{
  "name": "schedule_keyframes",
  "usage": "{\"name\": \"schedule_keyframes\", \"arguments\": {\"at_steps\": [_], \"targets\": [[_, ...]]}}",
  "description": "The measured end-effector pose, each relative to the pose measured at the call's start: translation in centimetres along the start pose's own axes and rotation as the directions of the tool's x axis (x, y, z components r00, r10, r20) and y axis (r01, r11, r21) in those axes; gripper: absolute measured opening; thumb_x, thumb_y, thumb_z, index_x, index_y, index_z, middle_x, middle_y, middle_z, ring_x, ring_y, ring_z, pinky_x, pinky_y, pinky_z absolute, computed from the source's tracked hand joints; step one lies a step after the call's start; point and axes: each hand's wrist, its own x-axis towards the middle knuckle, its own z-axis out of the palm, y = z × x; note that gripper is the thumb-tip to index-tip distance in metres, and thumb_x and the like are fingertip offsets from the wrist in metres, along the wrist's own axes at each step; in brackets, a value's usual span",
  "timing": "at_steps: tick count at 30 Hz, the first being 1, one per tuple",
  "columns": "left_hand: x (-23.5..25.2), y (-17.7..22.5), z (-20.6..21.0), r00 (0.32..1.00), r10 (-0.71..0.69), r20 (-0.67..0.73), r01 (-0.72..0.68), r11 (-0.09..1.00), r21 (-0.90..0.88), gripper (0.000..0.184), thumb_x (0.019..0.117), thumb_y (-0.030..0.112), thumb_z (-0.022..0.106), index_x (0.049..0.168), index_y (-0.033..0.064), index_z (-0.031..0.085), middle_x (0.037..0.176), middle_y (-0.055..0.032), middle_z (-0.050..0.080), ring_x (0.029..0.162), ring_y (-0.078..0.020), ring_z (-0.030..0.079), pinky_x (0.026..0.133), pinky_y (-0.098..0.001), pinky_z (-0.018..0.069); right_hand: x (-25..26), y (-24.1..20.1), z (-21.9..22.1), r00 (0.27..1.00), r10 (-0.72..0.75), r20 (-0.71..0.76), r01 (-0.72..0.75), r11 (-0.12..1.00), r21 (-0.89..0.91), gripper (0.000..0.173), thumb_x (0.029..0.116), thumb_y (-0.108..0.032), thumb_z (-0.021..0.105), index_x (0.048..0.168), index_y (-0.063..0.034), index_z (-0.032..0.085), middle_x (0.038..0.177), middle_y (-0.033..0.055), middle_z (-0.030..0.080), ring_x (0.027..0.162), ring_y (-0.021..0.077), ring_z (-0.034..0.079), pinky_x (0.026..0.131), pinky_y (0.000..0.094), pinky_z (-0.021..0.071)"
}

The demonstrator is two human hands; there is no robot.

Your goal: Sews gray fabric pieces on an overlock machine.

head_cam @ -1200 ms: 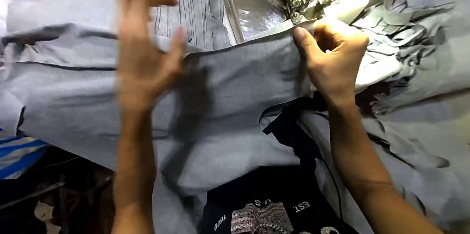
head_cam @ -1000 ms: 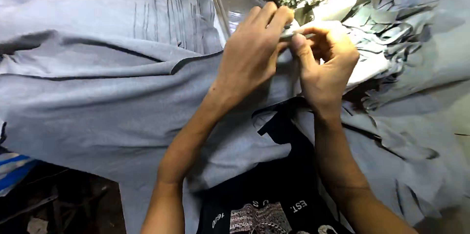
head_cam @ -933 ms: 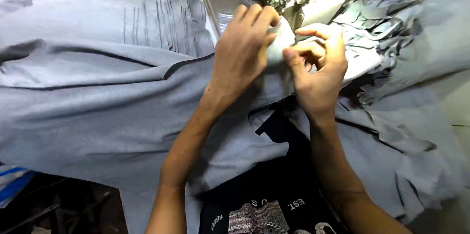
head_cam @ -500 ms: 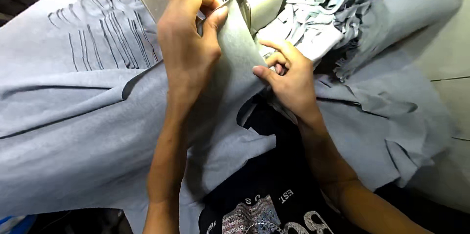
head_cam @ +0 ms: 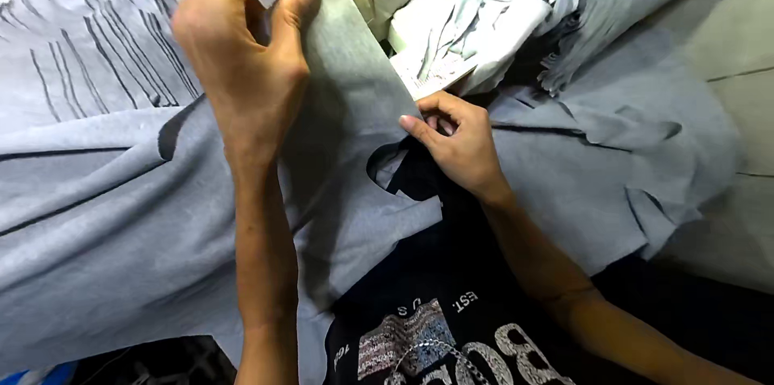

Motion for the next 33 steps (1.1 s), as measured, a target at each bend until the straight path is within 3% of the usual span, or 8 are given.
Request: {"name": "schedule_keyframes", "arguments": {"at_steps": [7,16,26,30,33], "targets": [[-0.6,0.2,0.0,0.998,-0.019,-0.051,0.025,0.993,0.114,0.03,0.0999,0.03,0.068,0.094,0.0006,0.069,0.078,-0.0044,0.06,0.07,-0.0053,0.051,0.067,-0.0229,0.0404,-2.2,1.5,1.7,0.991,0.111,-0.068,-0.088,0.957,0.278,0.012,0.0973,-0.016,0.072,0.103,-0.0055,0.069,0.072,0.0002,0.056,0.051,0.0042,0.042,0.043,0.0153,0.0321],[-0.5,0.3,-0.5,0.999,-0.015,-0.049,0.021,0.993,0.113,0.029,0.1011,0.032,0.066,0.102,0.0037,0.071,0.085,-0.005,0.063,0.072,-0.0047,0.052,0.066,-0.0218,0.0403,-1.8,2.5,2.7,0.985,0.139,-0.1,-0.086,0.908,0.411,0.011,0.094,-0.012,0.074,0.098,-0.0062,0.066,0.073,0.0007,0.057,0.056,0.0043,0.048,0.047,0.0146,0.0375],[-0.4,-0.1,-0.3,0.998,-0.055,0.0,0.055,0.993,0.108,0.025,0.1021,0.032,0.063,0.105,0.0087,0.072,0.092,-0.002,0.067,0.073,-0.0033,0.053,0.067,-0.0219,0.0407,-1.7,2.7,2.7,0.985,0.147,-0.095,-0.095,0.906,0.413,0.01,0.0963,-0.012,0.072,0.101,-0.0029,0.071,0.078,0.0015,0.065,0.06,0.003,0.055,0.053,0.0147,0.0462],[-0.4,0.3,-0.3,0.995,-0.096,0.005,0.094,0.987,0.128,0.025,0.1018,0.034,0.063,0.104,0.0107,0.072,0.091,0.0005,0.066,0.073,-0.0011,0.053,0.066,-0.0201,0.0404,-1.7,2.9,2.9,0.986,0.135,-0.094,-0.086,0.912,0.401,0.01,0.0962,-0.011,0.072,0.1,-0.0025,0.07,0.076,0.0014,0.063,0.057,0.0029,0.052,0.05,0.0144,0.0433],[-0.5,0.3,-0.3,0.996,-0.09,-0.02,0.093,0.982,0.162,0.028,0.1013,0.035,0.065,0.103,0.008,0.072,0.088,-0.0033,0.065,0.072,-0.0044,0.052,0.067,-0.0231,0.0397,-1.7,2.9,3.0,0.986,0.128,-0.105,-0.076,0.915,0.397,0.01,0.0962,-0.012,0.073,0.099,-0.0031,0.07,0.073,0.0008,0.061,0.056,0.0026,0.05,0.048,0.0143,0.0408]]}}
